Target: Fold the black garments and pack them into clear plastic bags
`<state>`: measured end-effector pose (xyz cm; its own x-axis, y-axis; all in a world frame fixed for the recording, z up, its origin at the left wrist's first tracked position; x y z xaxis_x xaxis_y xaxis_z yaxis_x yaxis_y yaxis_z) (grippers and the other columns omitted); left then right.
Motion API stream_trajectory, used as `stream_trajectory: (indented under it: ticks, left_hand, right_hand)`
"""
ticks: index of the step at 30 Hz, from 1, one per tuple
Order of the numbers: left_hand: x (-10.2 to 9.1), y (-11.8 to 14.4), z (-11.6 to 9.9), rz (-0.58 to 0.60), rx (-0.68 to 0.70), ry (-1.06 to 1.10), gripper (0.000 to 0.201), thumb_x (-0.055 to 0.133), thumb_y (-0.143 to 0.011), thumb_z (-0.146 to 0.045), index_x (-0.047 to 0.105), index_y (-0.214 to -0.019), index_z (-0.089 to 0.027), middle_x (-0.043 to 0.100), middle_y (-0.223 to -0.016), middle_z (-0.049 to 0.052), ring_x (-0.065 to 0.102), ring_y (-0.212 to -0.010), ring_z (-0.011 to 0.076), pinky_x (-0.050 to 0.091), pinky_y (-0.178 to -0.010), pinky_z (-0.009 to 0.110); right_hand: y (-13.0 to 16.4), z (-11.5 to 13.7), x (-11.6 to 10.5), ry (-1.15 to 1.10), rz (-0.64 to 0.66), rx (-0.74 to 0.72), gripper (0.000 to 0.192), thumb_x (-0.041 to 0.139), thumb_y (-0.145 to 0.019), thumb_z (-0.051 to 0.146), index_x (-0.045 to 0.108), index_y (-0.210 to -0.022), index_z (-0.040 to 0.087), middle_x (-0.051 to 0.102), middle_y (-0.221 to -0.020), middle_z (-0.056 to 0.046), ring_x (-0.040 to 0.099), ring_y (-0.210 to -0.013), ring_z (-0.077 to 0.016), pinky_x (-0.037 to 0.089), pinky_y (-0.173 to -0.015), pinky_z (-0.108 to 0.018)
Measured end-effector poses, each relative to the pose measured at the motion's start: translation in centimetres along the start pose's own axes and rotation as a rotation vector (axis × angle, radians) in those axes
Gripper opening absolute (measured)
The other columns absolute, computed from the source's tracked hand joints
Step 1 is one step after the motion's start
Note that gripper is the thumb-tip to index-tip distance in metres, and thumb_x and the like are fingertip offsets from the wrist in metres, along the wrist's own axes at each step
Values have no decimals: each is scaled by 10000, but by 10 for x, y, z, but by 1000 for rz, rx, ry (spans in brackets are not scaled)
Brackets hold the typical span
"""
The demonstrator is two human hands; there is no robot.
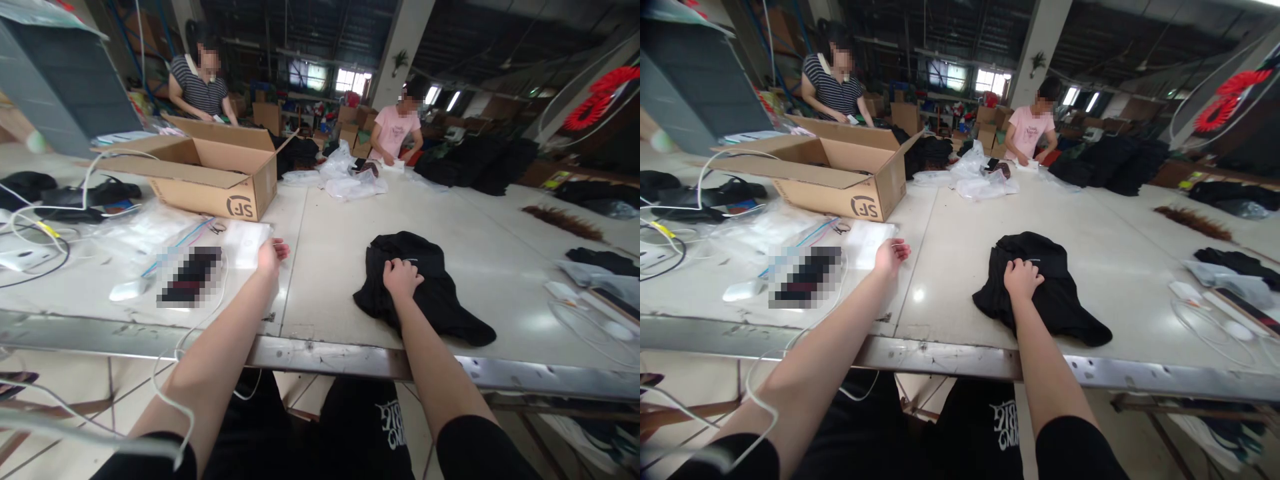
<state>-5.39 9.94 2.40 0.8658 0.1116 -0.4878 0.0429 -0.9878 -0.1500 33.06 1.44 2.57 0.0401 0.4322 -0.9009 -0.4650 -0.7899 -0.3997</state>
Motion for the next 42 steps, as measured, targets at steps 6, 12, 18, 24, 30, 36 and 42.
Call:
stream_trajectory:
  ticks: [6,12,18,24,30,36,42]
  left_hand:
    - [30,14,5,52,92,1,238,483,-845,-326,682,-844,-195,697,-775,46,643,-750,180,490,-731,286]
    - [32,15,2,112,143,-57,261,475,-855,-316,707,-810,-206,713,-789,46,644,-776,201,465,-745,301]
    - [35,14,4,126,156,-89,267,477,-860,-326,712,-825,-203,705,-778,43,633,-763,201,453,-728,299]
    - [35,16,1,140,160,-106,251,477,-854,-286,711,-819,-201,720,-810,47,636,-781,200,451,-739,293]
    - [32,17,-2,129,161,-88,234,486,-846,-270,702,-790,-201,710,-787,49,638,-774,203,460,-752,302]
    - [43,29,-9,204,86,233,301,532,-884,-400,674,-1021,-172,715,-1002,88,665,-899,205,510,-829,323]
    - [62,49,-23,558,-277,1027,641,521,-882,-644,524,-1332,-187,628,-1290,161,669,-1053,234,521,-941,400]
  right_hand:
    - [2,1,-3,24,-47,7,382,354,-994,320,698,-1055,166,654,-1069,-152,525,-1003,-304,314,-871,-475]
    - [0,5,-4,13,-51,-103,376,325,-1015,286,668,-1029,131,678,-992,-136,568,-917,-253,330,-820,-373]
    - [-5,1,2,-3,-11,-127,341,357,-1006,259,670,-1001,123,687,-944,-130,588,-870,-236,331,-724,-314]
    - [-3,-1,1,-23,30,-31,350,379,-1013,286,690,-1041,130,702,-904,-124,625,-798,-212,357,-705,-293]
    - [-3,1,-7,-67,14,-47,351,391,-997,281,703,-1020,122,706,-875,-130,632,-780,-217,374,-700,-292]
    - [-17,41,-73,-253,-185,-155,370,382,-970,292,710,-984,120,711,-891,-140,622,-827,-243,414,-767,-322]
    - [-15,152,-103,-726,124,-324,357,439,-964,376,729,-971,169,740,-939,-95,661,-896,-231,471,-844,-330]
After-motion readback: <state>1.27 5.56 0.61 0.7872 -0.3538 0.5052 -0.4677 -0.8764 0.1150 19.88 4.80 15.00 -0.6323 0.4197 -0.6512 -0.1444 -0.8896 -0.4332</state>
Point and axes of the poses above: each hand's wrist, its own y-axis away from the middle knuckle, its own x-axis out of the palm, z = x × y, the point moved 6 cm from there along -y, towards the middle knuckle
